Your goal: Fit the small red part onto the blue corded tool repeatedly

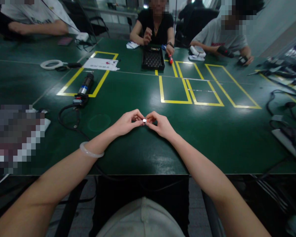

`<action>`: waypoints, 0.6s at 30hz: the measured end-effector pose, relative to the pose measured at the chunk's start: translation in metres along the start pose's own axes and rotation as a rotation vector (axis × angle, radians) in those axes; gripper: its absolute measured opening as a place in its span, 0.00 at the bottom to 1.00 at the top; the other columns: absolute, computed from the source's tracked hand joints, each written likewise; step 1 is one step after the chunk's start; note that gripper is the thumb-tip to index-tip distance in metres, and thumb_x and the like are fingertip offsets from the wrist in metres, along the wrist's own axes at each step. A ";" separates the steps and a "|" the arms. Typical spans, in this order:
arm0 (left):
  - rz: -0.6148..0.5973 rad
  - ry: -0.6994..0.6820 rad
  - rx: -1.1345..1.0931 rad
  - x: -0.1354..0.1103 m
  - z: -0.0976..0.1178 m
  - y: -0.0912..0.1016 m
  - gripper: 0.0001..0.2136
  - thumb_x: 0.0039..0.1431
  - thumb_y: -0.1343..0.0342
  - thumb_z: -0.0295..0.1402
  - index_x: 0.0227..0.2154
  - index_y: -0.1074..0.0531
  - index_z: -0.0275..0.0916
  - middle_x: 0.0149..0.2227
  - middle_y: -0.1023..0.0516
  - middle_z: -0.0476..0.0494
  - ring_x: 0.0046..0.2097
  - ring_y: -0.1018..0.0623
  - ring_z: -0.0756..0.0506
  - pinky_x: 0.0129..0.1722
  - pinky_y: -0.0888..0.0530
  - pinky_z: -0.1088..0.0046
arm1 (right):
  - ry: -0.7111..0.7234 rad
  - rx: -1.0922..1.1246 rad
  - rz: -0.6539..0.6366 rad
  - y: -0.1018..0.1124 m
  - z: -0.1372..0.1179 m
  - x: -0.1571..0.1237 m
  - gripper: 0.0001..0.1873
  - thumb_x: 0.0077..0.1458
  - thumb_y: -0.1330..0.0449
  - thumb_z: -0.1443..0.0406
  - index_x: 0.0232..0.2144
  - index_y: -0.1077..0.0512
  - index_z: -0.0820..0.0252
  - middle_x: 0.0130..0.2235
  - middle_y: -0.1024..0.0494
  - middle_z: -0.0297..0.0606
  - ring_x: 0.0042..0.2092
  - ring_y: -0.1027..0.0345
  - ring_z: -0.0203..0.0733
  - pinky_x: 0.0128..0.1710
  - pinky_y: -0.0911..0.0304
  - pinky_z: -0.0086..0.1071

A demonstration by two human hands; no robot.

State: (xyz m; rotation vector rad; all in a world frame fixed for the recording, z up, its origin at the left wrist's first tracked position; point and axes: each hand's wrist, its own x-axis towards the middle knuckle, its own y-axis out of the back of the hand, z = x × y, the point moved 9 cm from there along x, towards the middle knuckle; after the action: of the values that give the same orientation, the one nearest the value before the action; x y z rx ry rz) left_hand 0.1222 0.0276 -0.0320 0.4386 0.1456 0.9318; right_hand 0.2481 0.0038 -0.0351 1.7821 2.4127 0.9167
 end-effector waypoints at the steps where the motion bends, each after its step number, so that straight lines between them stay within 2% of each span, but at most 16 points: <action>1: -0.006 0.000 -0.005 0.000 0.000 0.000 0.13 0.58 0.39 0.40 0.38 0.29 0.36 0.37 0.20 0.41 0.39 0.20 0.44 0.41 0.24 0.66 | -0.004 0.001 0.001 0.000 0.000 0.000 0.07 0.59 0.39 0.62 0.40 0.31 0.56 0.35 0.21 0.35 0.36 0.27 0.38 0.40 0.31 0.34; 6: -0.041 -0.006 -0.008 0.000 0.002 -0.004 0.15 0.60 0.41 0.43 0.40 0.29 0.36 0.38 0.19 0.40 0.40 0.19 0.43 0.42 0.24 0.66 | -0.017 0.025 0.015 0.001 0.003 0.000 0.08 0.58 0.39 0.63 0.40 0.31 0.57 0.35 0.21 0.34 0.35 0.27 0.38 0.40 0.32 0.34; 9: 0.006 -0.057 0.130 0.002 0.005 0.011 0.17 0.64 0.44 0.45 0.46 0.28 0.36 0.41 0.19 0.40 0.44 0.20 0.42 0.46 0.25 0.64 | -0.010 0.038 0.042 0.004 0.006 0.001 0.07 0.59 0.39 0.63 0.39 0.31 0.57 0.35 0.21 0.34 0.35 0.28 0.37 0.40 0.32 0.33; 11: 0.143 -0.093 0.329 0.003 0.006 0.040 0.18 0.65 0.45 0.45 0.49 0.28 0.37 0.45 0.20 0.40 0.47 0.21 0.41 0.50 0.27 0.62 | -0.005 0.042 0.056 0.006 0.007 0.001 0.07 0.59 0.39 0.63 0.40 0.30 0.57 0.34 0.22 0.34 0.34 0.29 0.37 0.39 0.33 0.33; 13: 0.334 -0.072 0.558 0.000 0.003 0.082 0.18 0.65 0.45 0.44 0.52 0.28 0.38 0.49 0.22 0.39 0.51 0.24 0.39 0.55 0.30 0.60 | -0.004 0.044 0.058 0.006 0.008 0.002 0.07 0.58 0.39 0.64 0.40 0.30 0.58 0.33 0.23 0.33 0.33 0.30 0.36 0.38 0.33 0.33; 17: 0.698 0.172 0.906 -0.030 -0.021 0.174 0.23 0.66 0.45 0.42 0.58 0.32 0.33 0.59 0.31 0.34 0.61 0.33 0.34 0.62 0.38 0.52 | -0.025 0.037 0.047 0.005 0.008 0.002 0.07 0.58 0.39 0.63 0.40 0.30 0.58 0.32 0.24 0.33 0.34 0.31 0.37 0.38 0.34 0.33; 18: 0.738 0.257 0.952 -0.039 -0.030 0.191 0.25 0.66 0.45 0.43 0.60 0.34 0.32 0.61 0.33 0.33 0.62 0.35 0.33 0.62 0.38 0.51 | -0.032 0.033 0.042 0.004 0.008 0.002 0.07 0.58 0.39 0.63 0.39 0.30 0.57 0.32 0.24 0.33 0.34 0.31 0.37 0.39 0.34 0.33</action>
State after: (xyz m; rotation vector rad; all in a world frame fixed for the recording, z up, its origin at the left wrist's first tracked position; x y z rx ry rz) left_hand -0.0528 0.1042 0.0195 1.3063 0.7102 1.6253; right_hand 0.2539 0.0095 -0.0391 1.8508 2.3944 0.8500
